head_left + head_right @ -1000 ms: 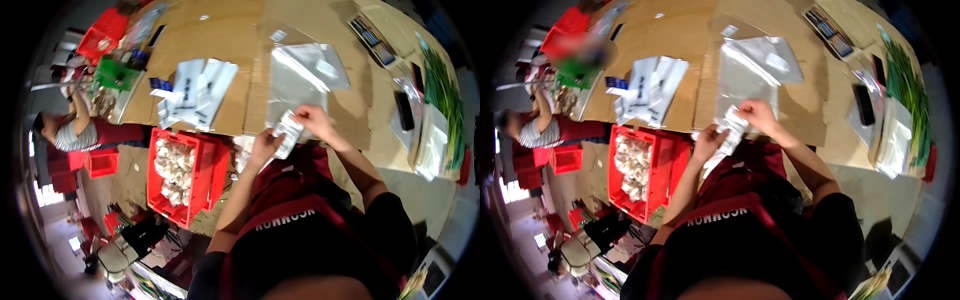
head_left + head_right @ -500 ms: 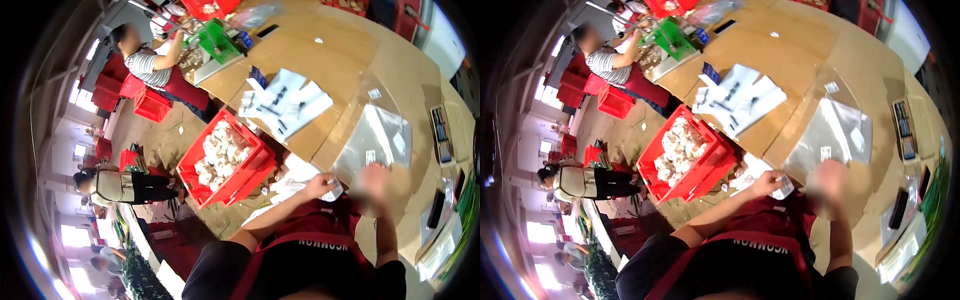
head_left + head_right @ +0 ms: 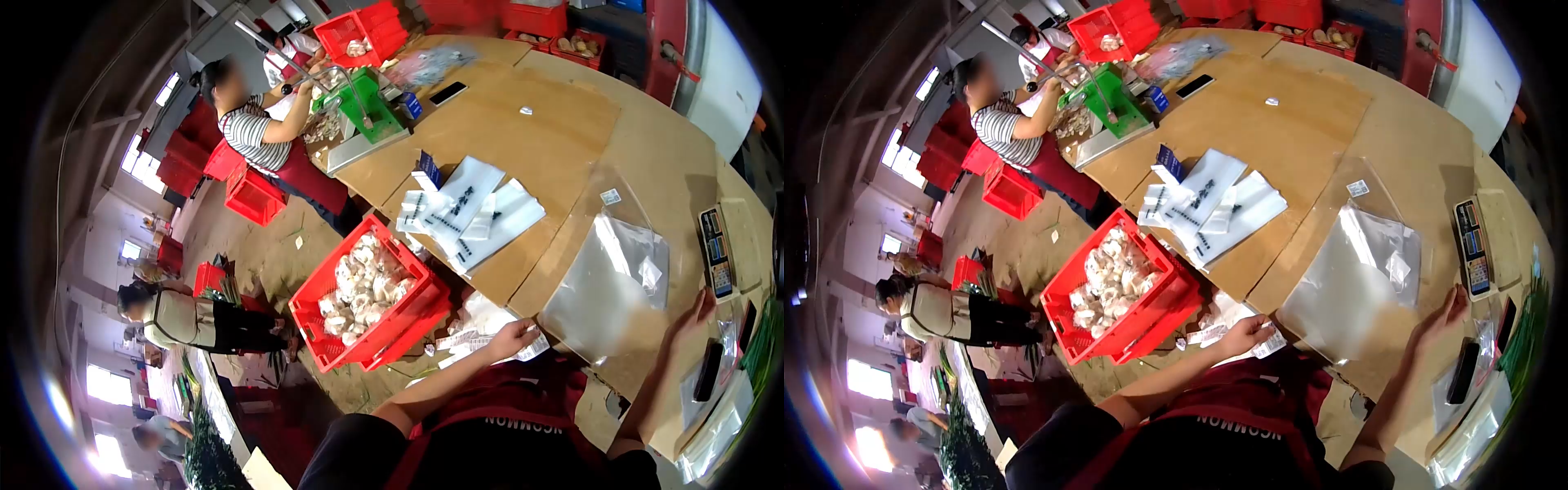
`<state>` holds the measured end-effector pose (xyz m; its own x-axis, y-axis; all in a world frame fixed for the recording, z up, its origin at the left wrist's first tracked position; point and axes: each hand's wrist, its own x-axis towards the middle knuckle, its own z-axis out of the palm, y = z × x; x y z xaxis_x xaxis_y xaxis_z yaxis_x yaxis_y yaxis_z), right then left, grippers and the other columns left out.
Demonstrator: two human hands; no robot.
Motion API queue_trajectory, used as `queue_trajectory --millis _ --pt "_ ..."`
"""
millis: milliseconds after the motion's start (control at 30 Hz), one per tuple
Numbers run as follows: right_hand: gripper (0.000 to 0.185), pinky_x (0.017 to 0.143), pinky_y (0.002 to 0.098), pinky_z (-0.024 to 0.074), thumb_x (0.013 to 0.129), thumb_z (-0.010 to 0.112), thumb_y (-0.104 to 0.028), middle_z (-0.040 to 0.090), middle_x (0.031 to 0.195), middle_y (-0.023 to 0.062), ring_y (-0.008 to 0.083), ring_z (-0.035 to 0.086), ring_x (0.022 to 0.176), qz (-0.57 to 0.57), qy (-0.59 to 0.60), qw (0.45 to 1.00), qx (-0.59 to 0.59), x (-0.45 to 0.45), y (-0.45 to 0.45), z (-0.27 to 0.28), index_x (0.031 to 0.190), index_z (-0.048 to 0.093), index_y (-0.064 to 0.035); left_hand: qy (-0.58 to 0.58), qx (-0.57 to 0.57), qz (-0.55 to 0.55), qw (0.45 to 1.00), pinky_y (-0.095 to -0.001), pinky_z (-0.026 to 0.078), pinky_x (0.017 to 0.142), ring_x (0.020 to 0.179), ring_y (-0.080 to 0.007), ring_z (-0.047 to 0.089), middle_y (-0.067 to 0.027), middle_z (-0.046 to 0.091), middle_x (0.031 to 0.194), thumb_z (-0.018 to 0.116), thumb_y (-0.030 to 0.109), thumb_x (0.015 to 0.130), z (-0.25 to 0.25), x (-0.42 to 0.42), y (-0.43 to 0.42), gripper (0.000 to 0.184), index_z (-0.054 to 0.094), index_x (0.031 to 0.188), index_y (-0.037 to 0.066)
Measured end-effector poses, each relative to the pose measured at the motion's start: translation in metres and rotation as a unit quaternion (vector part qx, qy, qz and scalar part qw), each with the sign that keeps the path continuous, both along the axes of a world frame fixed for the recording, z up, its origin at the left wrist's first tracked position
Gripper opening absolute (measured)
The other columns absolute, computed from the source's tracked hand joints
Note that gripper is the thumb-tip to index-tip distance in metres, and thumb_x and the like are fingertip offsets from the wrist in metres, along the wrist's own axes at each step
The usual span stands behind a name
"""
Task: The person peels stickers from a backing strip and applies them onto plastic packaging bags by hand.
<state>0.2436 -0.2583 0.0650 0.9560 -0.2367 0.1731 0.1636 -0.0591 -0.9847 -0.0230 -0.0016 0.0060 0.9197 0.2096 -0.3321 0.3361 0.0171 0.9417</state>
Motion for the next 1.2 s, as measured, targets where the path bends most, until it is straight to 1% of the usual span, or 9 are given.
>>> queue_trajectory --millis 100,133,233,467,633,733,833,933,1200 --pt "0.014 0.071 0.0276 0.0406 0.084 0.051 -0.018 0.051 0.087 0.0032 0.0161 0.050 0.081 0.226 -0.140 0.955 -0.131 -0.076 0.053 0.066 0.090 0.051 -0.0046 -0.119 -0.110 0.008 0.987 -0.0218 0.038 0.054 0.060 -0.0056 0.044 0.0004 0.051 0.071 0.053 0.010 0.084 -0.012 0.011 -0.017 0.021 0.051 0.102 0.000" --pt "0.017 0.072 0.0278 0.0409 0.083 0.054 -0.018 0.052 0.085 0.0035 0.0143 0.050 0.081 0.249 -0.206 0.810 -0.490 -0.056 0.030 -0.031 0.091 0.053 -0.0035 -0.139 -0.117 -0.016 0.983 -0.0214 0.039 0.058 0.066 -0.0060 0.046 -0.0009 0.051 0.078 0.053 0.007 0.083 -0.006 0.016 -0.022 0.023 0.049 0.105 0.002" --pt "0.013 0.067 0.0245 0.0409 0.078 0.061 -0.013 0.054 0.075 0.0025 0.0102 0.049 0.074 0.569 0.101 0.776 -0.251 -0.126 0.076 0.011 0.083 0.055 -0.0024 -0.145 0.028 -0.101 0.984 -0.0260 0.041 0.061 0.069 -0.0115 0.050 -0.0059 0.054 0.081 0.055 0.008 0.081 0.026 0.032 -0.027 0.023 0.050 0.103 0.006" --pt "0.012 0.059 0.0245 0.0392 0.075 0.064 -0.011 0.052 0.067 -0.0008 0.0103 0.047 0.063 0.484 0.145 0.863 -0.026 -0.118 0.079 -0.021 0.077 0.055 -0.0039 -0.049 0.151 -0.058 0.986 -0.0338 0.041 0.054 0.054 -0.0235 0.051 -0.0149 0.053 0.061 0.059 0.022 0.079 0.042 0.048 -0.017 0.024 0.057 0.091 0.002" --pt "0.025 0.069 0.0353 0.0439 0.073 0.062 -0.025 0.057 0.080 0.0106 0.0247 0.055 0.074 0.198 -0.257 0.819 -0.474 -0.064 0.071 -0.066 0.086 0.058 -0.0045 -0.025 0.139 -0.052 0.989 -0.0300 0.041 0.052 0.052 -0.0148 0.047 -0.0109 0.052 0.058 0.057 0.029 0.081 0.047 0.038 0.000 0.027 0.059 0.088 0.002" --pt "0.034 0.072 0.0413 0.0435 0.072 0.061 -0.027 0.057 0.089 0.0132 0.0289 0.055 0.081 0.170 -0.285 0.828 -0.453 -0.057 0.070 -0.064 0.097 0.056 -0.0042 -0.044 0.087 -0.032 0.995 -0.0274 0.043 0.056 0.058 -0.0113 0.050 -0.0058 0.056 0.065 0.056 0.023 0.082 0.034 0.028 0.001 0.024 0.058 0.095 0.003" --pt "0.036 0.084 0.0377 0.0384 0.076 0.056 -0.026 0.057 0.093 0.0113 0.0262 0.053 0.091 0.373 -0.059 0.658 -0.652 -0.083 0.082 -0.011 0.105 0.052 -0.0049 -0.053 0.064 -0.036 0.996 -0.0254 0.043 0.062 0.069 -0.0070 0.050 -0.0046 0.058 0.078 0.053 0.017 0.085 0.030 0.014 0.003 0.021 0.055 0.099 0.002" --pt "0.040 0.090 0.0389 0.0343 0.079 0.055 -0.025 0.048 0.113 0.0147 0.0266 0.046 0.103 0.323 -0.294 0.671 -0.599 -0.085 0.043 -0.094 0.112 0.048 -0.0022 -0.171 0.000 -0.006 0.985 -0.0240 0.042 0.059 0.068 -0.0060 0.049 -0.0020 0.056 0.074 0.054 0.010 0.082 0.013 0.009 -0.005 0.016 0.056 0.093 -0.001" --pt "0.021 0.080 0.0352 0.0326 0.061 0.068 -0.020 0.055 0.093 0.0036 0.0229 0.049 0.092 0.404 -0.188 0.758 -0.477 -0.094 0.064 -0.016 0.077 0.059 -0.0094 -0.094 0.033 -0.041 0.994 -0.0260 0.036 0.046 0.052 -0.0067 0.041 -0.0037 0.045 0.055 0.055 0.011 0.074 0.024 0.016 -0.011 0.014 0.056 0.081 -0.001"
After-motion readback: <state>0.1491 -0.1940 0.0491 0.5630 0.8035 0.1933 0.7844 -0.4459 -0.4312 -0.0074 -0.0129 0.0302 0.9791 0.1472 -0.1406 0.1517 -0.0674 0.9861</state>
